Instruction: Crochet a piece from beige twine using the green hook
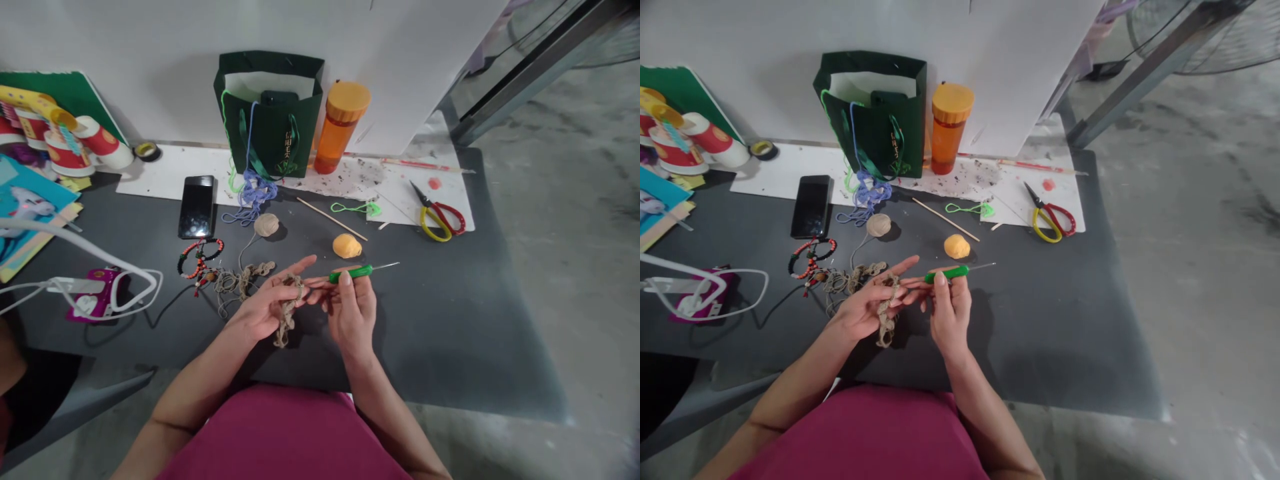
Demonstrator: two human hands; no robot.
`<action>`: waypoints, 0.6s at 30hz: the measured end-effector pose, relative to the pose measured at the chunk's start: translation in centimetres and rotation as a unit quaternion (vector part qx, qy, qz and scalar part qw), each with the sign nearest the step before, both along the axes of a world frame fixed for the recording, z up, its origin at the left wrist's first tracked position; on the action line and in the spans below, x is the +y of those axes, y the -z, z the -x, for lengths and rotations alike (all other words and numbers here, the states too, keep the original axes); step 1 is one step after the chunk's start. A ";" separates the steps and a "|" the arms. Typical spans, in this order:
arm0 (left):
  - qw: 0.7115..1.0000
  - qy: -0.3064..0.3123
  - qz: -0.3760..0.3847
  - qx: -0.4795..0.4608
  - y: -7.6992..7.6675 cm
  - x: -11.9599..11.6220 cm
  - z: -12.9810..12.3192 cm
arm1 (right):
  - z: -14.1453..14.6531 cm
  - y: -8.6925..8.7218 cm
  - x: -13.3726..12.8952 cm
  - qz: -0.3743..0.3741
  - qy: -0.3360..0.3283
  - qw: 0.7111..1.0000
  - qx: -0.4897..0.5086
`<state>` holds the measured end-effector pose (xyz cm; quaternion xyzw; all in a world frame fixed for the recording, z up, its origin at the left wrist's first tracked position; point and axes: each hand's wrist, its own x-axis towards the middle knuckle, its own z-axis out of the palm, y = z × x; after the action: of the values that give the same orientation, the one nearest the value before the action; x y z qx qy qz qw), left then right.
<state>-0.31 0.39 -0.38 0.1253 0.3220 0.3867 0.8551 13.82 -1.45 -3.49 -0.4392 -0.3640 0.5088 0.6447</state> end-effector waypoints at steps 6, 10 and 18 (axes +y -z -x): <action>1.000 0.022 0.007 -0.009 -0.3 0.1 -0.1 | 0.0 -0.4 -0.1 0.085 -0.020 0.995 0.043; 0.999 0.002 -0.017 0.033 -0.2 -0.1 0.0 | 0.0 -0.4 -0.5 0.051 0.019 0.998 0.009; 0.999 0.034 0.012 -0.022 -0.1 0.1 0.2 | -0.4 -0.2 -0.3 0.080 -0.027 0.995 0.050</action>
<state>-0.55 0.46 -0.26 0.1174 0.3035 0.3558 0.8761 14.19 -1.71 -3.31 -0.4534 -0.3009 0.5749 0.6110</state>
